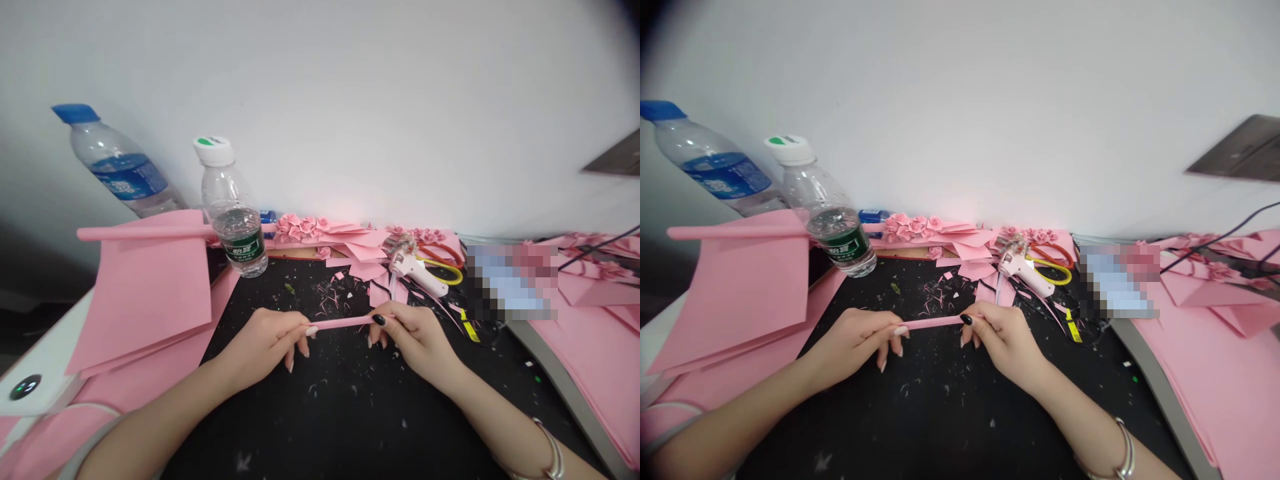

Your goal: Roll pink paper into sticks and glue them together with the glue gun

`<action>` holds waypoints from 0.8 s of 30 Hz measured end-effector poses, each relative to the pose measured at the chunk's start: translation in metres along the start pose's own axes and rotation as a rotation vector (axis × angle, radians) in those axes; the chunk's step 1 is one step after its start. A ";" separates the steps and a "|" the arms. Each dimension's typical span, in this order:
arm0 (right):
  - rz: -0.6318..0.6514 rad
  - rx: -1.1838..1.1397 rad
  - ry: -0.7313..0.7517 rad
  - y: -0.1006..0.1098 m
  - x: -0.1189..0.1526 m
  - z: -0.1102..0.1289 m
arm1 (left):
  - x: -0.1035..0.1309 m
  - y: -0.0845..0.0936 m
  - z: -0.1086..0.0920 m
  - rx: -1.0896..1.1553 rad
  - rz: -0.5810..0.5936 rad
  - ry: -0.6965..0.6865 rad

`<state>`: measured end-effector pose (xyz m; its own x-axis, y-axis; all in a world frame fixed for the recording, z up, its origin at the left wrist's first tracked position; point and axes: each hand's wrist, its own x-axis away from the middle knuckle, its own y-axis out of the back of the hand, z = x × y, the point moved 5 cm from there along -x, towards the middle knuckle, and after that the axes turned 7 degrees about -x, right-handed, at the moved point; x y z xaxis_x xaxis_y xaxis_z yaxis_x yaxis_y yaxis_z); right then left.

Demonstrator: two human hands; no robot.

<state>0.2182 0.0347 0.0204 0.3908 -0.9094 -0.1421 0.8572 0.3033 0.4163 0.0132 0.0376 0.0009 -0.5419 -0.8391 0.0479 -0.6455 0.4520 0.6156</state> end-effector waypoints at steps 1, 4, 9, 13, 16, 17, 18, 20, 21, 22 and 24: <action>-0.004 0.002 0.007 0.001 0.000 0.001 | 0.000 0.001 0.001 0.003 -0.010 0.018; -0.017 0.021 0.019 0.003 0.000 0.002 | 0.000 0.003 0.004 0.000 -0.056 0.050; -0.025 0.057 0.036 0.006 0.000 0.005 | 0.003 0.005 0.004 -0.036 -0.124 0.038; -0.018 0.068 0.043 0.007 0.001 0.005 | 0.003 0.006 0.003 -0.054 -0.120 0.020; -0.019 0.053 0.032 0.008 0.001 0.003 | 0.001 0.006 0.001 -0.056 -0.105 -0.025; -0.021 0.045 0.026 0.009 0.000 0.002 | 0.001 0.006 0.000 -0.053 -0.102 -0.041; -0.024 0.037 0.021 0.009 0.000 0.001 | 0.001 0.007 0.000 -0.045 -0.099 -0.056; -0.030 0.023 0.014 0.009 -0.001 0.000 | 0.000 0.006 0.000 -0.016 -0.089 -0.079; -0.032 0.017 0.014 0.009 -0.001 0.000 | 0.000 0.006 0.001 0.005 -0.088 -0.085; -0.033 0.011 0.015 0.009 -0.002 0.000 | 0.000 0.006 0.002 0.030 -0.087 -0.090; -0.039 -0.003 0.015 0.008 -0.002 0.000 | -0.001 0.005 0.003 0.076 -0.091 -0.084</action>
<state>0.2244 0.0394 0.0241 0.3622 -0.9161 -0.1718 0.8729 0.2688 0.4071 0.0082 0.0414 0.0014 -0.5201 -0.8510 -0.0730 -0.7312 0.3995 0.5530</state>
